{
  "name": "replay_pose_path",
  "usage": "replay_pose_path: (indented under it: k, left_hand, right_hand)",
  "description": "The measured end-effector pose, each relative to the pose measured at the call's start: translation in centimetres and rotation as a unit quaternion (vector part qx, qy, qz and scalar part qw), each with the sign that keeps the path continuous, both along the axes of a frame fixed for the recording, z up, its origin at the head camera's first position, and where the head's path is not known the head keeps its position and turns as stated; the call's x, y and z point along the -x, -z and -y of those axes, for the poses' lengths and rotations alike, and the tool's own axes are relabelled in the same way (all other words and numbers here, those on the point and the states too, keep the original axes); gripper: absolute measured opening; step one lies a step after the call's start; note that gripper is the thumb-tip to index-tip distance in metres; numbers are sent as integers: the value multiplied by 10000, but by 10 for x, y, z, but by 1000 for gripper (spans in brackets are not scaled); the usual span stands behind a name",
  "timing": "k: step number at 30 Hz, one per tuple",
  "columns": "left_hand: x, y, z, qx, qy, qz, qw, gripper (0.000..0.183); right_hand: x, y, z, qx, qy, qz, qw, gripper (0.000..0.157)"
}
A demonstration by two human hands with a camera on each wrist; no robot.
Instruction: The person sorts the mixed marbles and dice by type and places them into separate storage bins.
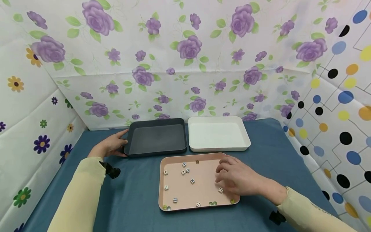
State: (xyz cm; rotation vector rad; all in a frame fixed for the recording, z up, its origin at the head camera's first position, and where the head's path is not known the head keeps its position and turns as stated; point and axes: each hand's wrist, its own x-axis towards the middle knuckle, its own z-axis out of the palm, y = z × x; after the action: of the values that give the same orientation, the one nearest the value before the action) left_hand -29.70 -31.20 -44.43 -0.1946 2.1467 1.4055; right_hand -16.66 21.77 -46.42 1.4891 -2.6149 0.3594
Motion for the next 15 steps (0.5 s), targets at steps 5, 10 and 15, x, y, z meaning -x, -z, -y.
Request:
replay_pose_path:
  k: [5, 10, 15]
  left_hand:
    - [-2, 0, 1, -14, 50, 31, 10000, 71]
    - [-1, 0, 2, 1, 60, 51, 10000, 69]
    - [1, 0, 4, 4, 31, 100, 9999, 69]
  right_hand:
    - [-1, 3, 0, -169, -6, 157, 9997, 20]
    - [-1, 5, 1, -318, 84, 348, 9989, 18]
    - [-1, 8, 2, -334, 99, 395, 9986, 13]
